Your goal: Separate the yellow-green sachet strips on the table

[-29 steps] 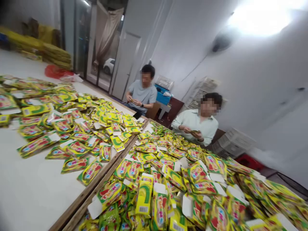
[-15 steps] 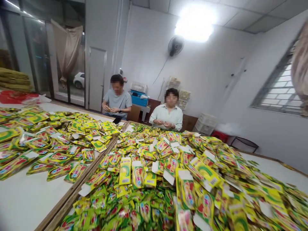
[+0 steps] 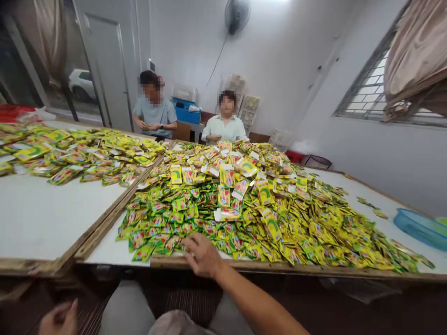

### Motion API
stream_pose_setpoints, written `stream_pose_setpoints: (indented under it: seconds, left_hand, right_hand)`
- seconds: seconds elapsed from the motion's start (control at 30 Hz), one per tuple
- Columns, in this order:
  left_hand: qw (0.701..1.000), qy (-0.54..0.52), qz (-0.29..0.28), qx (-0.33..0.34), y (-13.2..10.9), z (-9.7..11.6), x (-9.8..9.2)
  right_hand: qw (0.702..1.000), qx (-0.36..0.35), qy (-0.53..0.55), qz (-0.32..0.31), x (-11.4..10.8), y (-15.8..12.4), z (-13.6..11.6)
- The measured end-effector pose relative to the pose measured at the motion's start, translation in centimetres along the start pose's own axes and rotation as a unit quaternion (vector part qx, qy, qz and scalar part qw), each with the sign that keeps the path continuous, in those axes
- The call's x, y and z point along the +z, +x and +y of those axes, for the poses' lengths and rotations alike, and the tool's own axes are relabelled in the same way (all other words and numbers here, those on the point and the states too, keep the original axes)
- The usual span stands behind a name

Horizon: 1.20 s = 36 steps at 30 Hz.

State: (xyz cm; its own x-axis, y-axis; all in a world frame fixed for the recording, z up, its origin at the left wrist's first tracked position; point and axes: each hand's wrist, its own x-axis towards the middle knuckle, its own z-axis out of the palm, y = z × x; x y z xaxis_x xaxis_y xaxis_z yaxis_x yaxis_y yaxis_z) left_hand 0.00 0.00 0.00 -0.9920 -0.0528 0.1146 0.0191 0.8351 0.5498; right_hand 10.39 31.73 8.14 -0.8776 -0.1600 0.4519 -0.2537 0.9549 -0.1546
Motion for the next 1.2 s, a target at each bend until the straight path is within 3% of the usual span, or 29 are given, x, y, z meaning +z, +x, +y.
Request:
stream_pose_setpoints:
  seconds: [0.07,0.1,0.13,0.23,0.33,0.53,0.8,0.97,1.2]
  left_hand:
    - [0.997,-0.042,0.065,0.015,-0.9,2.1,-0.4]
    - [0.988,-0.074,0.114,0.074,-0.9,3.8,-0.5]
    - [0.981,-0.08,0.129,0.119,-0.9,5.6,-0.5]
    - [0.971,-0.079,0.111,0.196,-0.2,11.0,0.2]
    - [0.966,-0.061,0.06,0.245,0.5,13.9,1.8]
    - [0.965,-0.022,-0.021,0.259,1.8,14.1,4.0]
    - [0.972,0.008,-0.034,0.234,1.5,14.2,3.5]
    - [0.973,0.031,-0.04,0.226,1.6,14.5,3.8]
    - [0.971,0.066,-0.055,0.224,1.9,14.5,4.0]
  right_hand:
    - [0.999,0.035,-0.014,0.032,0.2,-0.4,0.8]
    - [0.998,0.049,-0.024,0.039,0.1,-0.7,1.2]
    - [0.997,0.057,-0.034,0.044,-0.1,-1.1,1.6]
    - [0.993,0.08,-0.067,0.062,-0.9,-2.6,2.9]
    - [0.983,0.125,-0.096,0.099,-1.4,-3.8,4.2]
    - [0.962,0.2,-0.098,0.155,-0.7,-4.4,5.7]
    - [0.949,0.223,-0.074,0.211,-1.2,-5.3,4.9]
    - [0.96,0.185,-0.061,0.199,-1.3,-5.7,3.4]
    - [0.951,0.224,-0.043,0.211,-0.9,-5.5,3.4]
